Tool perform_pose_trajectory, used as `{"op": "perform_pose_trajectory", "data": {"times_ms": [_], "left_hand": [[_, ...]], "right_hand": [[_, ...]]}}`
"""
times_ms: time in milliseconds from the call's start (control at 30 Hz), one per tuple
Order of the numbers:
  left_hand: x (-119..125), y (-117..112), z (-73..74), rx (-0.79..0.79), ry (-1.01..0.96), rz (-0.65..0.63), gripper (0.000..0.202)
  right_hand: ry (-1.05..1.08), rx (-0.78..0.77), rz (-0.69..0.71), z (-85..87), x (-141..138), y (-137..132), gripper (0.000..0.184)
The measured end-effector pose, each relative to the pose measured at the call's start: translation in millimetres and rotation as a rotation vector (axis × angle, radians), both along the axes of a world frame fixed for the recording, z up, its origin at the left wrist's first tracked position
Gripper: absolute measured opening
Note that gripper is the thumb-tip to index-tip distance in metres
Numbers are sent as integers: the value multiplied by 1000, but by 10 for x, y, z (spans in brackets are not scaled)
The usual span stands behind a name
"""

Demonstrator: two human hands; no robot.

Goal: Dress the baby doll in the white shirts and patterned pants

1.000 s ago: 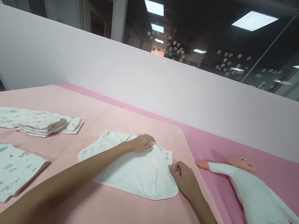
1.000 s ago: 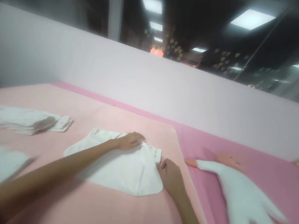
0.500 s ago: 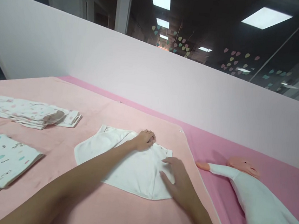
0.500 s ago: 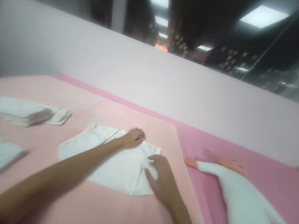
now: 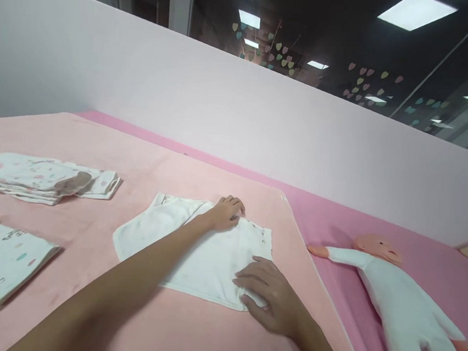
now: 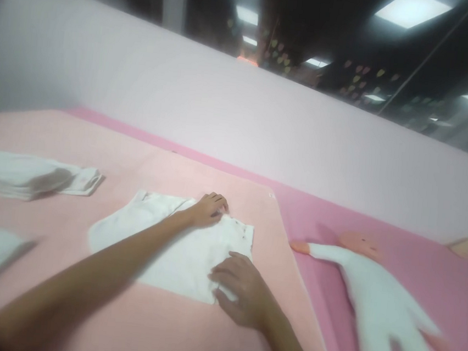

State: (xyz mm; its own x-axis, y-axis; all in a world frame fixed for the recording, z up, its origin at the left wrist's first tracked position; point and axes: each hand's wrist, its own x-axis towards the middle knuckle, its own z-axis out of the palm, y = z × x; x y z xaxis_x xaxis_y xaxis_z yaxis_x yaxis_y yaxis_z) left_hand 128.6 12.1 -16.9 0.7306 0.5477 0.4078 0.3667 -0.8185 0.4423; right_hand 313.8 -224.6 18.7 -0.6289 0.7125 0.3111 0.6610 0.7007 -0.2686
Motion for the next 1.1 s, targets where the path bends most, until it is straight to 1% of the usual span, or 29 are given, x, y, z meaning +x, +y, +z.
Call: {"op": "perform_pose_trajectory", "data": {"times_ms": [100,167,233,300,367,433,500,567,633,700,767,833,933,1000,1067,1100], "left_hand": [[-89,19,104,-95,134,-137,40],[-111,30,136,-154,192,-148,46],[-100,27,134,-175,195,-111,44],[-70,12,112,-159,175,-86,39],[-33,-5,84,-99,147,-70,36],[7,-14,58,-10,118,-42,39],[44,-12,36,72,96,13,40],[74,1,15,117,90,92,36],[89,19,-6,107,98,172,31],[91,38,-26,63,101,227,25],[84,52,-42,33,91,249,23],[79,64,-53,39,81,253,22],[86,85,-59,47,91,254,23],[98,102,-53,29,114,253,23],[98,114,-27,-2,154,242,24],[86,119,-3,-20,177,234,24]], "right_hand": [[38,27,-15,-20,-37,10,20],[27,19,-31,-16,-63,8,12],[6,-5,-48,7,-81,-7,8],[-6,-34,-66,41,-88,-31,8],[-2,-55,-78,74,-89,-50,8],[13,-62,-71,95,-90,-55,8],[17,-66,-43,101,-101,-50,8],[12,-65,-9,96,-121,-46,10],[0,-53,14,86,-149,-53,12],[-28,-36,31,76,-182,-71,14],[-69,-24,40,68,-215,-88,19],[-106,-21,35,62,-245,-90,24],[-110,-27,19,55,-266,-64,25],[-60,-66,12,39,-256,-44,20],[54,-117,-26,9,-226,-30,6],[126,-133,-66,-11,-204,-25,15]]}}
